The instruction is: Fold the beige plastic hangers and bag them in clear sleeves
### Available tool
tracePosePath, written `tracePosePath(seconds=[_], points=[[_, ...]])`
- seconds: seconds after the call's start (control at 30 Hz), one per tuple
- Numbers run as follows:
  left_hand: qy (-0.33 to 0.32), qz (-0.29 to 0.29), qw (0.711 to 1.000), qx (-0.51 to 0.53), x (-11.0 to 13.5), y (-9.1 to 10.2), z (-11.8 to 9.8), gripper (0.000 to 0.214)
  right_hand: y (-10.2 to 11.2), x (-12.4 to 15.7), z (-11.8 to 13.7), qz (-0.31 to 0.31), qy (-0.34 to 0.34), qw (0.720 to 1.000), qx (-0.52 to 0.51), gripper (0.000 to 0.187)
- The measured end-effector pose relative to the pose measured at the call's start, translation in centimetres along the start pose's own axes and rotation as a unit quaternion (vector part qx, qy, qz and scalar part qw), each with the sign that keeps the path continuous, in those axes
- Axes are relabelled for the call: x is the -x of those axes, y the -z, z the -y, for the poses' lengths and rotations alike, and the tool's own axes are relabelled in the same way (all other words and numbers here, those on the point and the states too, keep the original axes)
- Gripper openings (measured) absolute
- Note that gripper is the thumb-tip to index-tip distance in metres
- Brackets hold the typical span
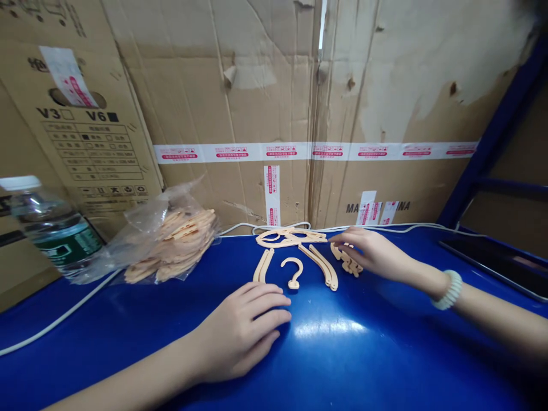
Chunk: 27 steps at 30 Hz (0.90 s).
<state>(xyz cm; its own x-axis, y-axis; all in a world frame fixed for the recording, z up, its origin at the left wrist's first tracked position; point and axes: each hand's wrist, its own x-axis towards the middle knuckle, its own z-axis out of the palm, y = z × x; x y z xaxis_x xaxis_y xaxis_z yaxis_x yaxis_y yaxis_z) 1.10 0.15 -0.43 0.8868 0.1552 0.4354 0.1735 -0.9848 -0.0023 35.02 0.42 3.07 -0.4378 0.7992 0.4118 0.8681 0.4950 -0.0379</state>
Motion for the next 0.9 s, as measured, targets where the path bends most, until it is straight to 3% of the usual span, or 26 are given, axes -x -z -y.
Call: tracePosePath(seconds=[0.13,0.23,0.37,0.5,0.67,0.9], points=[[0.131,-0.042,0.990,-0.028,0.7,-0.9,0.8,0.045,-0.6,-3.0,-1.3,0.044,-0.038,0.998,0.011,0.022],[0.190,-0.034,0.981,-0.005,0.9,-1.2,1.5,0.046,-1.3,-5.2,-1.9,0.086,-0.059,0.995,0.012,0.021],[0.187,-0.006,0.982,0.029,0.6,-1.0,1.9,0.032,-2.5,-7.2,-2.4,0.135,-0.076,0.988,-0.002,0.027],[0.185,-0.017,0.982,0.019,0.6,-1.1,2.3,0.031,-3.7,-8.2,-2.8,0.161,-0.096,0.982,-0.029,0.027],[0.185,-0.028,0.982,0.011,0.7,-1.1,2.7,0.027,-4.2,-8.4,-3.1,0.145,-0.135,0.977,-0.079,0.028],[0.192,-0.041,0.980,0.015,0.6,-1.0,2.5,0.027,-3.3,-8.4,-4.0,0.086,-0.208,0.954,-0.200,0.026]])
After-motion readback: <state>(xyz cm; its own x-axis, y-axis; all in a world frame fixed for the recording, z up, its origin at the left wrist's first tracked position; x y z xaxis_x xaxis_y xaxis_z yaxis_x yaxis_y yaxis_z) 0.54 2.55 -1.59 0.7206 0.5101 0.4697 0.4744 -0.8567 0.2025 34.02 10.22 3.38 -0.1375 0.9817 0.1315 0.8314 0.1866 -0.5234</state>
